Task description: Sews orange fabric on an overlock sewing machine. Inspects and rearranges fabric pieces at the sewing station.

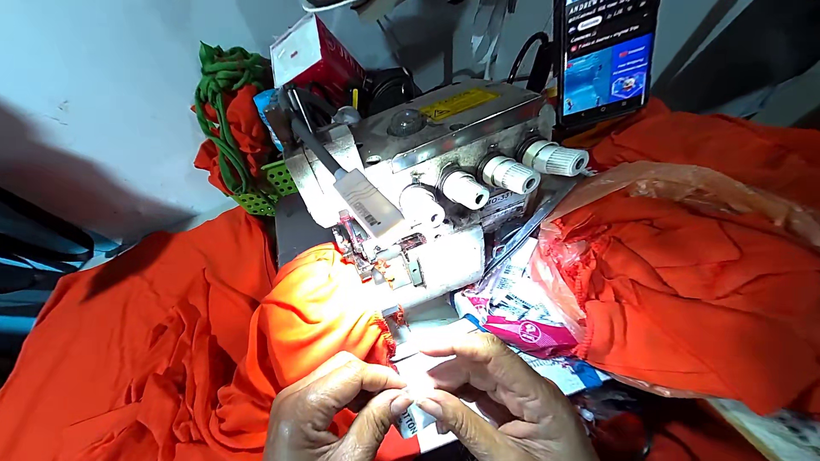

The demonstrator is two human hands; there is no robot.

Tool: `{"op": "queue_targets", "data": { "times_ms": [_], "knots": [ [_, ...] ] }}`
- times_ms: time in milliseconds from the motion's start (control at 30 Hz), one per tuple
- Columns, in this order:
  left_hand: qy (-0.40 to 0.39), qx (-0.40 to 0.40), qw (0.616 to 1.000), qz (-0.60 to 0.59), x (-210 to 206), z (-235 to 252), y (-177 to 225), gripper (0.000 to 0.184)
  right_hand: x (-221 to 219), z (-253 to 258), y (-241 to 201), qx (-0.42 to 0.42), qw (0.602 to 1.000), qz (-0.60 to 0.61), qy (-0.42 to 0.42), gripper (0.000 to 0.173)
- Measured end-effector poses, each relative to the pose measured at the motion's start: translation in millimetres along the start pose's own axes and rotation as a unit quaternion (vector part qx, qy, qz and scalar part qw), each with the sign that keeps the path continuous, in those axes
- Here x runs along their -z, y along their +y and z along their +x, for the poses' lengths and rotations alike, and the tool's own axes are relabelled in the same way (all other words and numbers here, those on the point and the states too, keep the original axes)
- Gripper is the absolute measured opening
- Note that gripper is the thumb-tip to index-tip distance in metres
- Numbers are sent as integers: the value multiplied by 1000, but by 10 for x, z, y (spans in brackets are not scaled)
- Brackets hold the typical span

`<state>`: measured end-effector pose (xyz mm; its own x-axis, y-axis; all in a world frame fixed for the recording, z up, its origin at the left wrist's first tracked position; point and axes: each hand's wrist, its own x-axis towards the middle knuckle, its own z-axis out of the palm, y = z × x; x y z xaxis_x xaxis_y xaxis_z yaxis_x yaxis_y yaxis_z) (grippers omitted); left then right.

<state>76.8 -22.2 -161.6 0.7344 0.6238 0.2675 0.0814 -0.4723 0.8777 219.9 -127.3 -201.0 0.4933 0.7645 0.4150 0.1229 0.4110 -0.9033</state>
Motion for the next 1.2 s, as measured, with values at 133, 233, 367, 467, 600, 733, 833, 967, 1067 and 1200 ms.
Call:
{"op": "queue_targets", "data": {
  "times_ms": [133,233,367,467,600,733,833,967,1067,1200],
  "knots": [
    [2,3,1000,21,20,-12,7,12,-19,9,11,-5,1000,4,-8,23],
    [37,-8,999,36,108,0,15,9,-85,59,207,0,999,-34,40,22],
    [111,-37,992,56,338,105,12,6,-248,213,433,-108,989,-13,97,30],
    [150,-61,983,85,466,253,21,7,-348,253,466,-155,984,19,86,35],
    [112,-71,979,153,502,474,67,6,-386,195,488,-126,987,34,92,35],
    [71,-21,977,199,331,661,-69,9,-338,136,535,-61,993,18,104,34],
    [86,-23,964,249,255,684,-286,8,-309,114,531,-42,994,-9,97,29],
    [93,-22,960,262,264,680,-300,9,-290,101,564,1,996,-44,78,26],
    [102,-26,960,258,247,685,-313,8,-272,106,574,17,997,-55,57,29],
    [112,-43,953,278,207,682,-346,9,-225,126,533,29,994,-102,25,32]
  ]
}}
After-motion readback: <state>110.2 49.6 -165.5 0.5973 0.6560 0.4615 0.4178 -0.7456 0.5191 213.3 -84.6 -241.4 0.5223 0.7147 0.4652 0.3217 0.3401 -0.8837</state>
